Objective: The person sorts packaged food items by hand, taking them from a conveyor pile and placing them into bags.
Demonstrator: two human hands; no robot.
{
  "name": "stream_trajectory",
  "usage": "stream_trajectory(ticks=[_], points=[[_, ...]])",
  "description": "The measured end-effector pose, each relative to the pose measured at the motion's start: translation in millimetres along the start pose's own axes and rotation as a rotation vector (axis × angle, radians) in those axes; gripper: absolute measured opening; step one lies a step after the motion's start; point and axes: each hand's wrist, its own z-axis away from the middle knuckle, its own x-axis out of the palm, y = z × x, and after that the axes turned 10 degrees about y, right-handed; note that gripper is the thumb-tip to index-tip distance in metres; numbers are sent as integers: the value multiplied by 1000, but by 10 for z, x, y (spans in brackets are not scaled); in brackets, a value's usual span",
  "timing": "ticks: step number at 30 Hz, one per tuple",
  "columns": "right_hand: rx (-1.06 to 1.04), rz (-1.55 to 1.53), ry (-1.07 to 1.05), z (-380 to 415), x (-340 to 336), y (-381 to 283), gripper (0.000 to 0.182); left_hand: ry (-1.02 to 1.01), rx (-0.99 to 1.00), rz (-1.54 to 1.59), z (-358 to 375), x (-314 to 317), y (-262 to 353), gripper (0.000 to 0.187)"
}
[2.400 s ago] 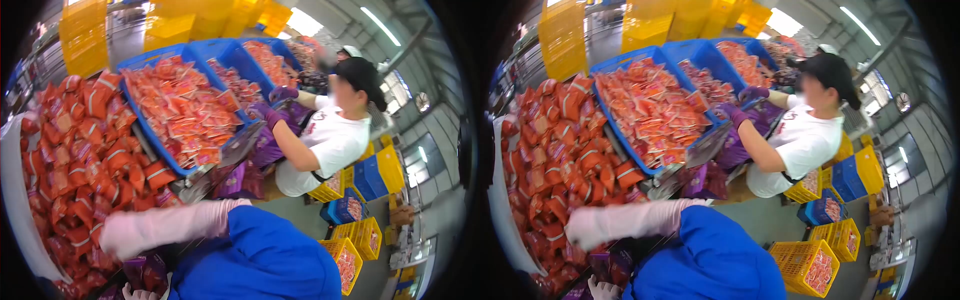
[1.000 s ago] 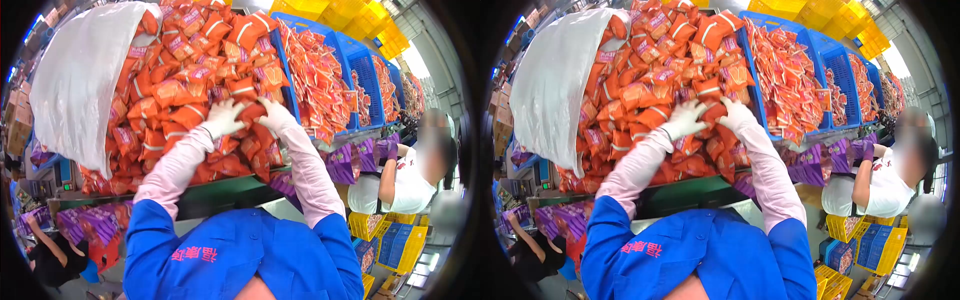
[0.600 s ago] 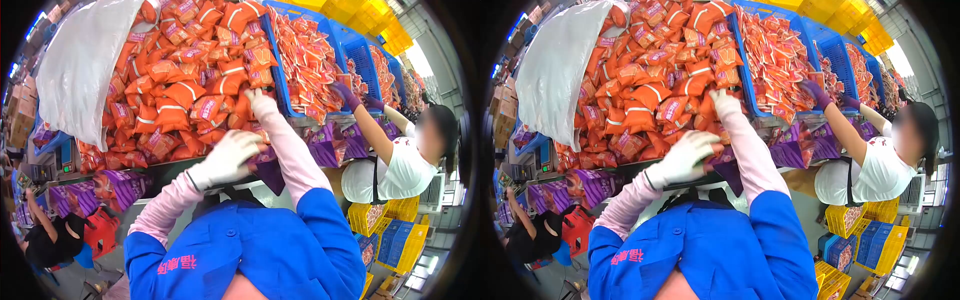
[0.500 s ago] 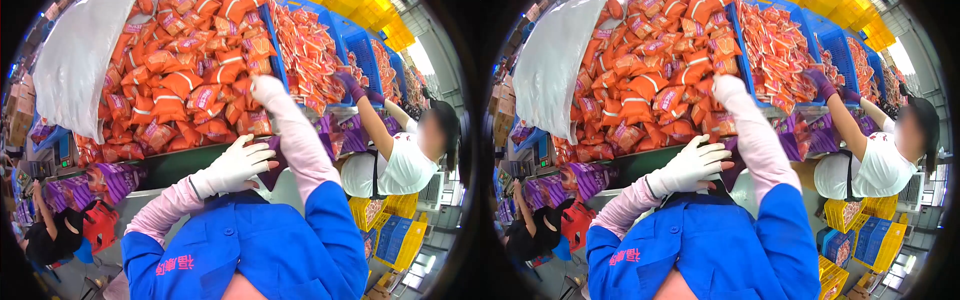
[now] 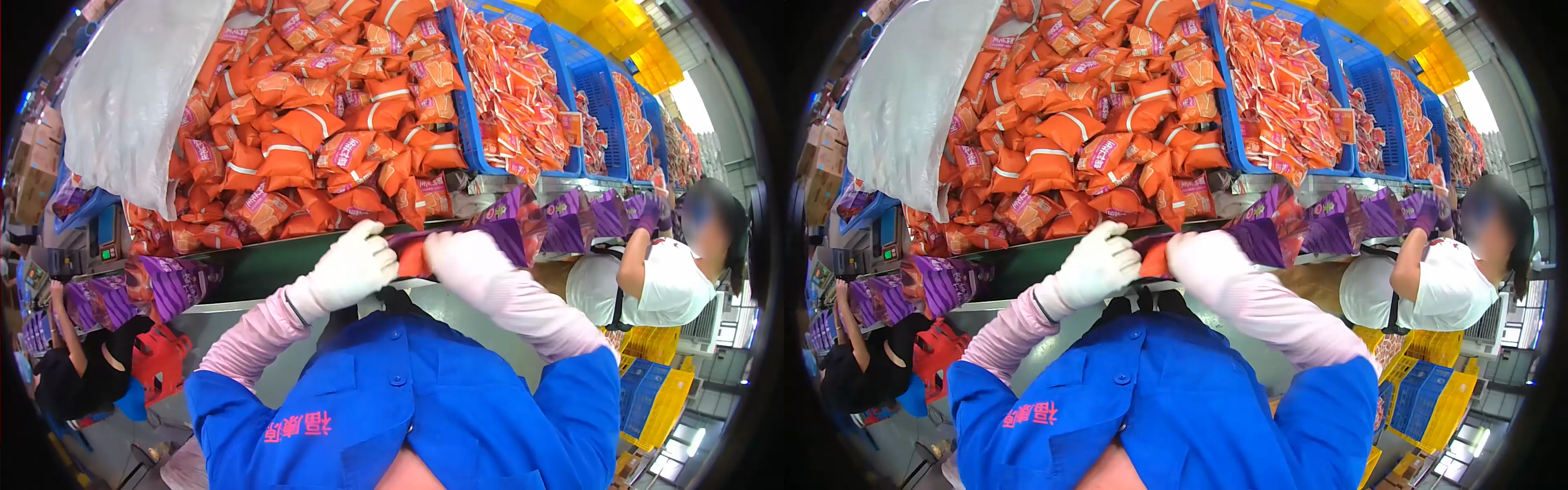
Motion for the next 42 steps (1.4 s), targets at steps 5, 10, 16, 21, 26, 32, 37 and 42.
stream_trajectory(ticks=[5,10,16,21,26,32,37,42], points=[[96,-309,-170,-1122,1871,-356,24,-75,-10,-22,219,29,115,5],[-103,-323,-375,-1571,1515,-683,19,-13,-187,-85,413,-371,74,11],[-487,-180,-445,-1517,1252,-807,19,-57,-143,-61,419,-360,297,8],[-674,-508,-267,-1253,690,-949,24,-91,-310,-171,678,-699,268,10],[-474,-216,364,-1899,-515,-278,43,-228,-471,-314,998,-1095,334,12],[-204,-51,127,-3130,870,223,64,-146,-617,-414,971,-1172,414,30],[-218,-535,196,-2363,-248,594,55,-3,-482,-28,256,-927,389,42],[-248,-1335,220,-618,-462,900,62,22,-41,30,-327,28,365,31]])
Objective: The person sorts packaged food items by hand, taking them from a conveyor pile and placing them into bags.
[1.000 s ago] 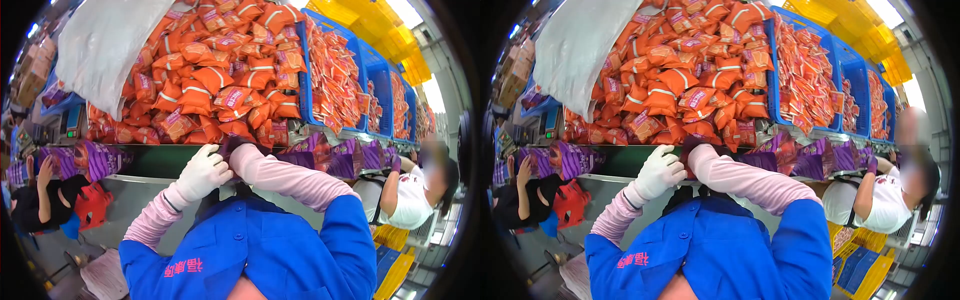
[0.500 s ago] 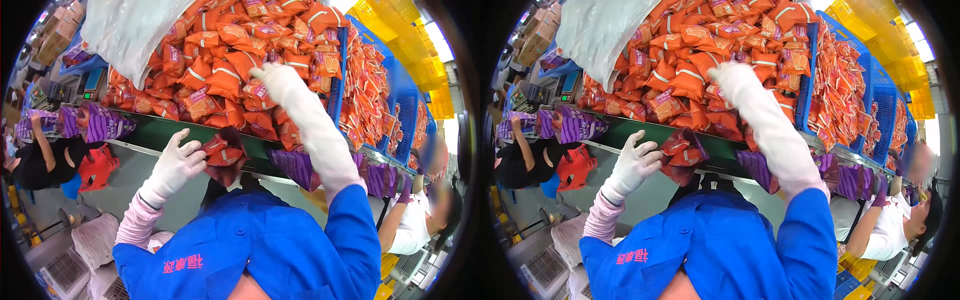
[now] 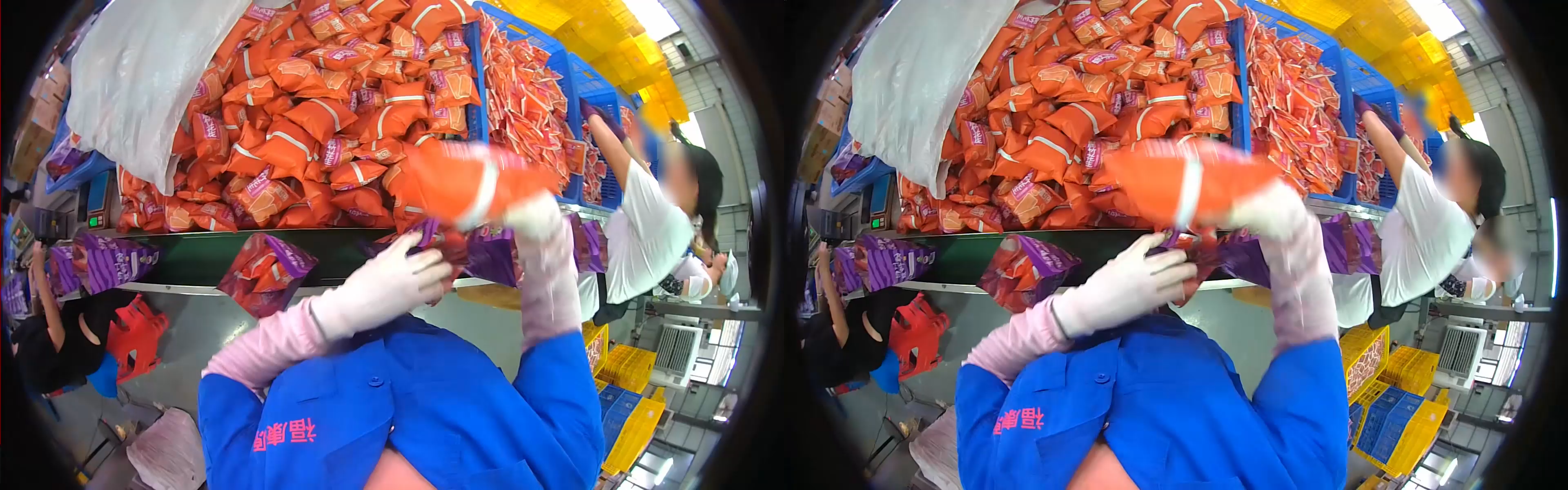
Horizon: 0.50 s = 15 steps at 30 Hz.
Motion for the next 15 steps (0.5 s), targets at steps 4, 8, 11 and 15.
stream_trajectory(ticks=[4,8,11,15], points=[[339,289,-44,853,201,23,54,-162,-12,-67,216,62,-334,6],[231,993,-193,746,596,-126,42,-89,39,-40,348,-110,-352,5],[410,1240,-545,301,1134,-10,26,-123,61,-74,393,-200,-238,8],[653,936,-580,-177,1747,1097,18,-72,22,22,660,-139,-108,7]])
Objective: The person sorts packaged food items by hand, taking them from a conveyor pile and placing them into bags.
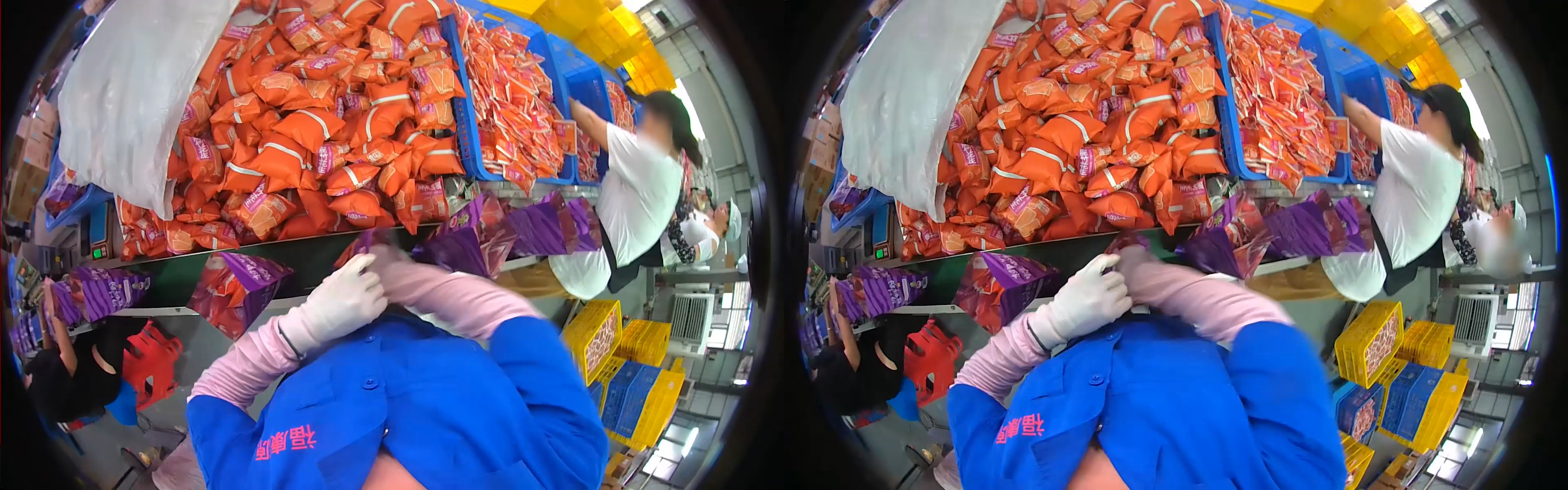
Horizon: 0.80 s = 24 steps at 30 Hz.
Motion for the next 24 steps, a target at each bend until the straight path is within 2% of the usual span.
stream_trajectory(ticks=[2,4,5,6,7,8,9,10,11,12,13,14,15,16,17,18,20,22,23,24], points=[[80,-176,-82,-372,33,-74,19,-67,-19,-79,138,-83,40,7],[172,-402,-220,-252,109,-285,20,-17,-116,-70,218,-258,38,5],[-68,-117,-74,-81,-76,-322,23,-39,-148,-83,248,-369,30,7],[-313,175,64,456,-597,-496,30,-60,-191,-96,285,-486,37,10],[-337,-1,163,738,-858,-427,30,-94,-223,-136,351,-560,49,11],[-545,-364,456,890,-945,-112,29,-86,-264,-135,416,-598,62,13],[-440,-393,632,930,-1132,61,34,-101,-287,-156,460,-640,78,14],[-168,-569,625,863,-1321,375,36,-117,-299,-177,496,-682,95,17],[-44,-492,563,599,-1405,932,42,-121,-299,-179,539,-701,123,17],[86,-407,504,261,-1330,1423,49,-117,-381,-186,544,-696,164,20],[82,-282,408,59,-1196,1638,60,-110,-464,-190,498,-665,182,25],[76,-155,313,-187,-1022,1866,72,-97,-458,-190,357,-677,178,25],[44,-82,392,-673,-614,2118,95,-31,-461,-105,156,-732,200,33],[-89,-265,397,-899,-404,2112,105,27,-469,-16,-14,-730,236,42],[52,-397,385,-879,-274,1867,112,8,-408,30,-178,-660,221,55],[157,-301,404,-907,-229,1606,104,27,-325,41,-345,-507,200,55],[159,-267,563,-1196,23,1543,86,-11,-152,13,-693,-192,198,47],[129,-426,455,-797,-366,1566,80,-59,-38,-19,-846,27,210,38],[180,-609,439,-315,-657,1459,83,-104,-60,-89,-827,138,173,28],[32,-505,623,-132,-733,1609,82,-206,-87,-139,-740,211,90,14]])
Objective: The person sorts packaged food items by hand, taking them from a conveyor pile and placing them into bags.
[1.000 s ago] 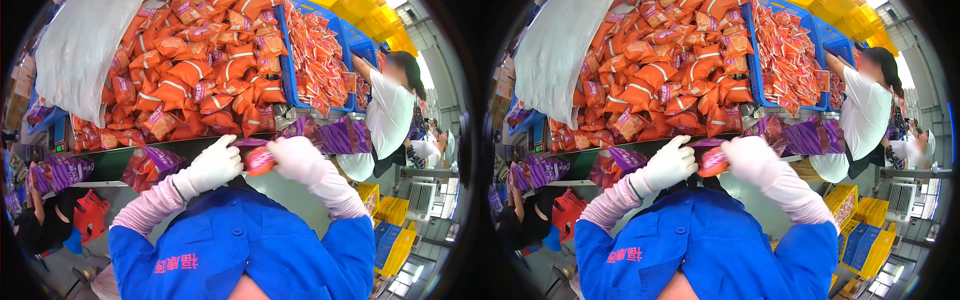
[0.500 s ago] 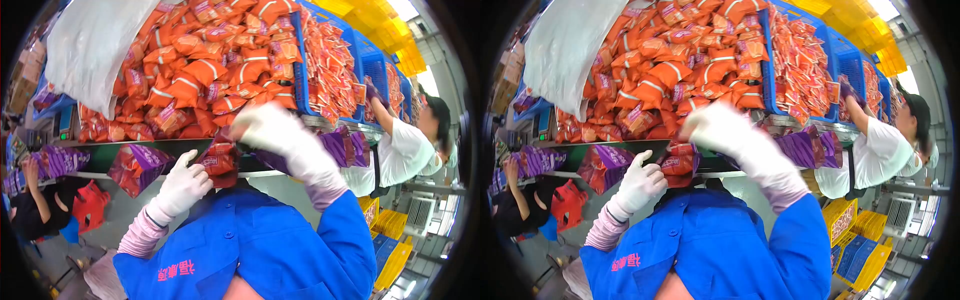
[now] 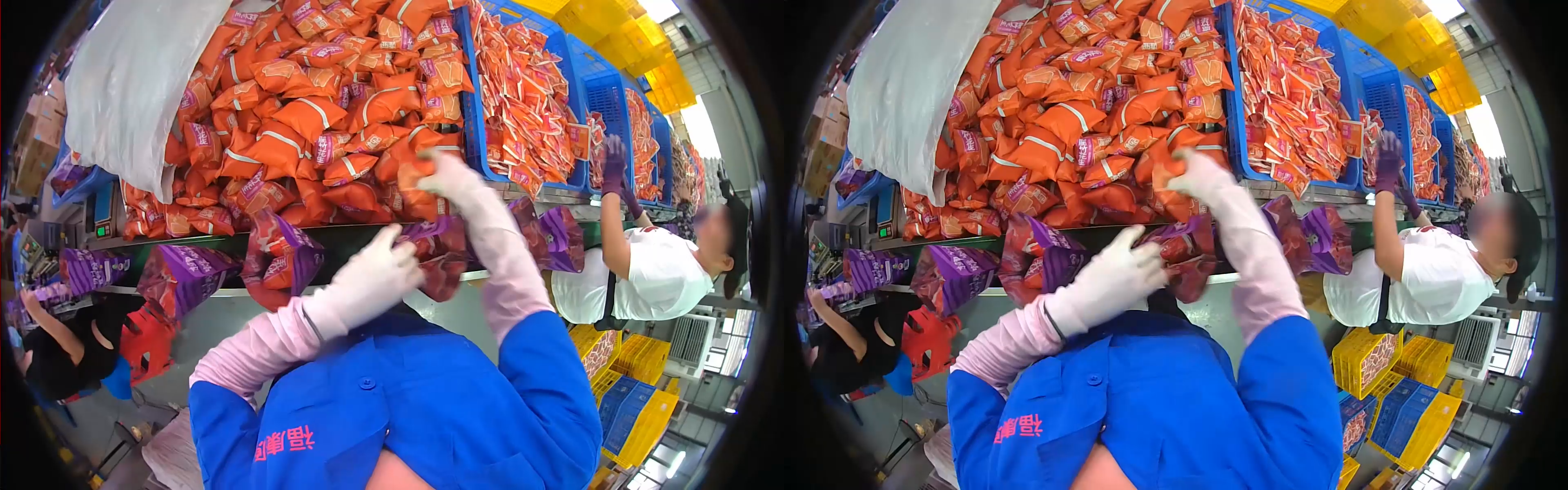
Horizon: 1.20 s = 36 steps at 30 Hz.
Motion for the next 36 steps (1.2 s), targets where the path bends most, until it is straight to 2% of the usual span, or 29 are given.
stream_trajectory(ticks=[1,2,3,4,6,8,9,10,12,13,14,18,21,23,24,25,26,28,30,32,34,35,36], points=[[-302,-186,153,143,-198,104,75,-21,-11,-24,81,47,-99,9],[-386,-360,131,494,-581,-204,74,-41,-22,-49,170,58,-189,6],[-151,-808,-89,983,-925,-654,76,54,-22,-14,251,88,-237,6],[-449,-613,-66,1039,-950,-522,76,95,-46,6,313,70,-263,5],[-606,-349,-231,1228,-858,-683,74,99,-83,59,409,-8,-295,5],[-631,-10,-306,1309,-567,-779,63,115,-78,67,500,8,-305,6],[-558,99,-428,1309,-485,-913,58,129,-76,80,555,6,-295,6],[-624,315,-424,1332,-430,-1007,41,154,-57,84,581,-33,-268,6],[-610,668,-517,1312,-262,-1296,32,145,-28,59,653,-71,-190,6],[-614,670,-519,1288,-185,-1177,32,206,-14,89,649,-89,-158,7],[-607,649,-543,1182,167,-1393,31,299,-21,151,629,-66,-123,9],[-595,582,-640,1097,882,-1383,27,273,-4,48,772,-22,-42,9],[-593,512,-732,834,1402,-1407,24,234,-142,99,1019,-169,-124,8],[-584,474,-793,625,1586,-1280,23,234,-196,77,1114,-333,-174,5],[-395,549,-892,714,894,-1900,34,194,-216,21,1170,-391,-181,4],[-534,427,-714,771,413,-2102,33,221,-260,33,1236,-409,-179,3],[-815,5,-547,569,303,-1921,29,243,-302,46,1302,-427,-173,3],[-616,13,-163,40,215,-1852,35,206,-313,15,1394,-460,-150,6],[-613,505,-86,-603,444,-1536,58,163,-337,-1,1404,-459,-157,8],[-498,721,-116,-859,1154,-1023,68,209,-341,27,1323,-491,-124,8],[-436,516,-208,-875,1250,-1029,63,258,-415,98,1206,-554,-104,27],[-434,591,-232,-948,1195,-1134,61,221,-380,150,1145,-615,-119,38],[-426,659,-268,-889,997,-1334,59,214,-367,166,1063,-607,-118,38]])
